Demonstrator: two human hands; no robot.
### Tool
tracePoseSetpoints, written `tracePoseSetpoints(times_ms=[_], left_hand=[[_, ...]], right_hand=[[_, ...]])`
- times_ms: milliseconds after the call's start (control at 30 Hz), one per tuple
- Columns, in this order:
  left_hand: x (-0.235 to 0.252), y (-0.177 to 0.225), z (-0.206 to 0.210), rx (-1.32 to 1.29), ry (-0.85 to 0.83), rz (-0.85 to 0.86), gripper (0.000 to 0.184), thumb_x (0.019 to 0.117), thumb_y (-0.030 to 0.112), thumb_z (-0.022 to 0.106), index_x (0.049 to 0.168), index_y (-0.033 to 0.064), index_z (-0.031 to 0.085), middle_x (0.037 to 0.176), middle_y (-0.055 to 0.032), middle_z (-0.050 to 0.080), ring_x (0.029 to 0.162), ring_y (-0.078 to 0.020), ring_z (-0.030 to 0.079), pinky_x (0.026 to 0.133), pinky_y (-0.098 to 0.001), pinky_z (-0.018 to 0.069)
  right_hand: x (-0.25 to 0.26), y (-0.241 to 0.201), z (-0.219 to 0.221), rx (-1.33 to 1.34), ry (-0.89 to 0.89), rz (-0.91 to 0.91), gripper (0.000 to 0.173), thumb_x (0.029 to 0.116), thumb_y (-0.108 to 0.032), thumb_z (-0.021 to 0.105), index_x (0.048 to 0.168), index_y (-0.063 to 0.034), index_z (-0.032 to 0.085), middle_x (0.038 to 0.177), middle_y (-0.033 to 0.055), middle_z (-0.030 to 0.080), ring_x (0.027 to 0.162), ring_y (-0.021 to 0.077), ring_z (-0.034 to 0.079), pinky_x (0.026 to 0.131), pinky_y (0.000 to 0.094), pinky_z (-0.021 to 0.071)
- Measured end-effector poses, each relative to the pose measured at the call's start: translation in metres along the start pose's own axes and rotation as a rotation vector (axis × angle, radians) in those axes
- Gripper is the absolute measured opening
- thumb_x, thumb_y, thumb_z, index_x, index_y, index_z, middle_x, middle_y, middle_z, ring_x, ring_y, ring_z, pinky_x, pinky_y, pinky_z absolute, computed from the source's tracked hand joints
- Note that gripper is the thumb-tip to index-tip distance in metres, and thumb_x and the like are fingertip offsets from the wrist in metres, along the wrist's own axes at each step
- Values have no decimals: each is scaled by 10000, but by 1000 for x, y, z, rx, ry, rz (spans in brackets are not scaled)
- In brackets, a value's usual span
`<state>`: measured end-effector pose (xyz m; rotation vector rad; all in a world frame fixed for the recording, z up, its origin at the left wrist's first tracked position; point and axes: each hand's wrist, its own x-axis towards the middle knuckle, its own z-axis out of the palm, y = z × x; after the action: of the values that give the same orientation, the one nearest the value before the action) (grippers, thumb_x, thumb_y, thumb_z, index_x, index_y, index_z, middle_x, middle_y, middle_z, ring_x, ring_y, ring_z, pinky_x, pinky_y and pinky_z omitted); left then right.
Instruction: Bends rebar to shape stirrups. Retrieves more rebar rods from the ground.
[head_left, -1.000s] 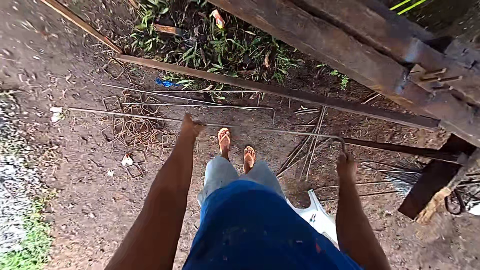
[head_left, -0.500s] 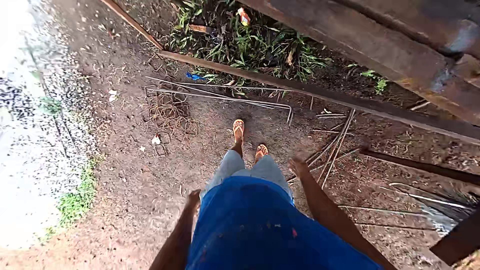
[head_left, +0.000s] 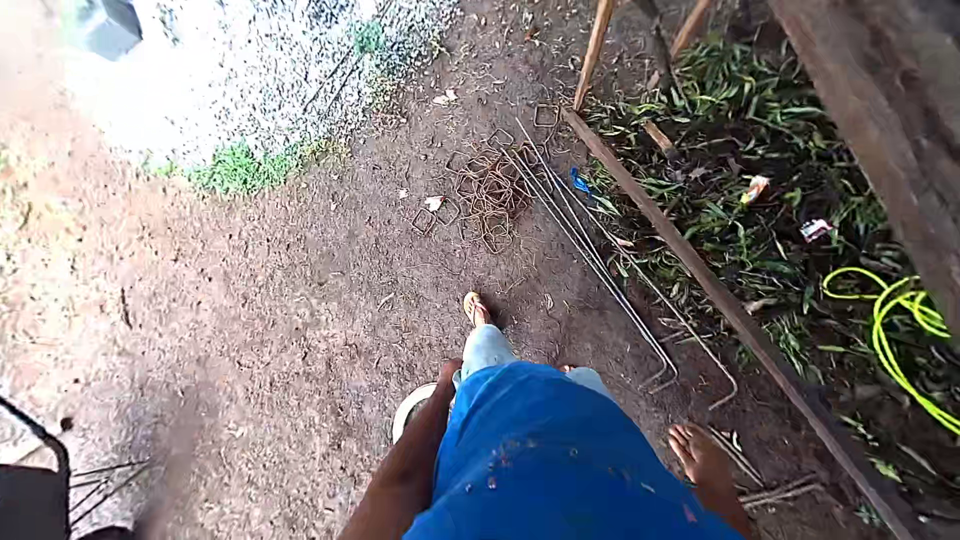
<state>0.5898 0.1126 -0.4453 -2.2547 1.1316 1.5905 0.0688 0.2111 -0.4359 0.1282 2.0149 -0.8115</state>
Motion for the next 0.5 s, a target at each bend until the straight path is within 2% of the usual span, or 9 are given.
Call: tracePoseSetpoints(times_ms=[33, 100, 133, 200, 267, 300, 400, 500], left_hand=[[16, -13, -11, -68, 0, 37, 356, 1045, 260, 557, 1286, 25, 675, 1304, -243, 662, 1262, -403, 604, 1065, -609, 450], [34, -32, -43, -503, -2, 39, 337, 1058, 160, 549, 1326, -34, 614, 1275, -234, 663, 1178, -318, 644, 1039, -493, 500], [42, -40, -62, -750, 7, -25, 351, 1085, 146, 494, 1370, -49, 556, 1264, -235, 655, 1106, -292, 663, 981, -451, 530], [58, -54, -101, -1076, 108, -169, 377, 1111, 222, 444, 1407, 2, 522, 1180, -216, 688, 942, -276, 701, 832, -431, 571], [70, -81, -133, -1236, 244, -200, 370, 1109, 232, 451, 1398, 18, 539, 1126, -206, 701, 890, -262, 705, 785, -419, 579], [73, -96, -146, -1289, 309, -207, 366, 1110, 225, 444, 1392, 14, 544, 1124, -209, 698, 886, -258, 701, 780, -415, 574], [67, -128, -175, -1472, 448, -251, 376, 1117, 226, 429, 1404, 3, 525, 1157, -231, 677, 904, -270, 689, 788, -420, 564], [57, -156, -176, -1607, 532, -329, 384, 1112, 223, 429, 1405, -13, 506, 1169, -256, 659, 910, -289, 681, 791, -434, 560]], right_hand=[[2, -23, 13, -9, 9, -57, 418, 1098, -233, 471, 1446, -2, 460, 1326, 203, 588, 1086, 234, 635, 894, 383, 546], [-9, -70, 53, -20, 19, -156, 429, 1096, -248, 477, 1457, -17, 451, 1340, 191, 580, 1111, 225, 626, 908, 384, 543], [-19, -90, 81, -37, 16, -189, 422, 1098, -250, 477, 1451, -21, 455, 1333, 183, 581, 1103, 217, 627, 895, 376, 545], [-36, -124, 146, -120, -38, -237, 403, 1093, -223, 481, 1440, -18, 468, 1339, 196, 584, 1092, 231, 637, 883, 384, 550], [-59, -150, 215, -310, -161, -266, 411, 1100, -211, 471, 1452, 0, 455, 1364, 239, 571, 1124, 288, 637, 923, 436, 546], [-72, -159, 250, -419, -225, -291, 398, 1100, -195, 472, 1439, 14, 473, 1334, 253, 589, 1100, 305, 647, 918, 454, 546], [-98, -185, 348, -679, -408, -398, 328, 1095, -160, 499, 1365, 20, 549, 1184, 235, 657, 959, 295, 685, 827, 454, 570], [-122, -206, 421, -806, -520, -449, 314, 1093, -144, 501, 1352, 21, 560, 1178, 239, 658, 961, 309, 686, 837, 467, 568]])
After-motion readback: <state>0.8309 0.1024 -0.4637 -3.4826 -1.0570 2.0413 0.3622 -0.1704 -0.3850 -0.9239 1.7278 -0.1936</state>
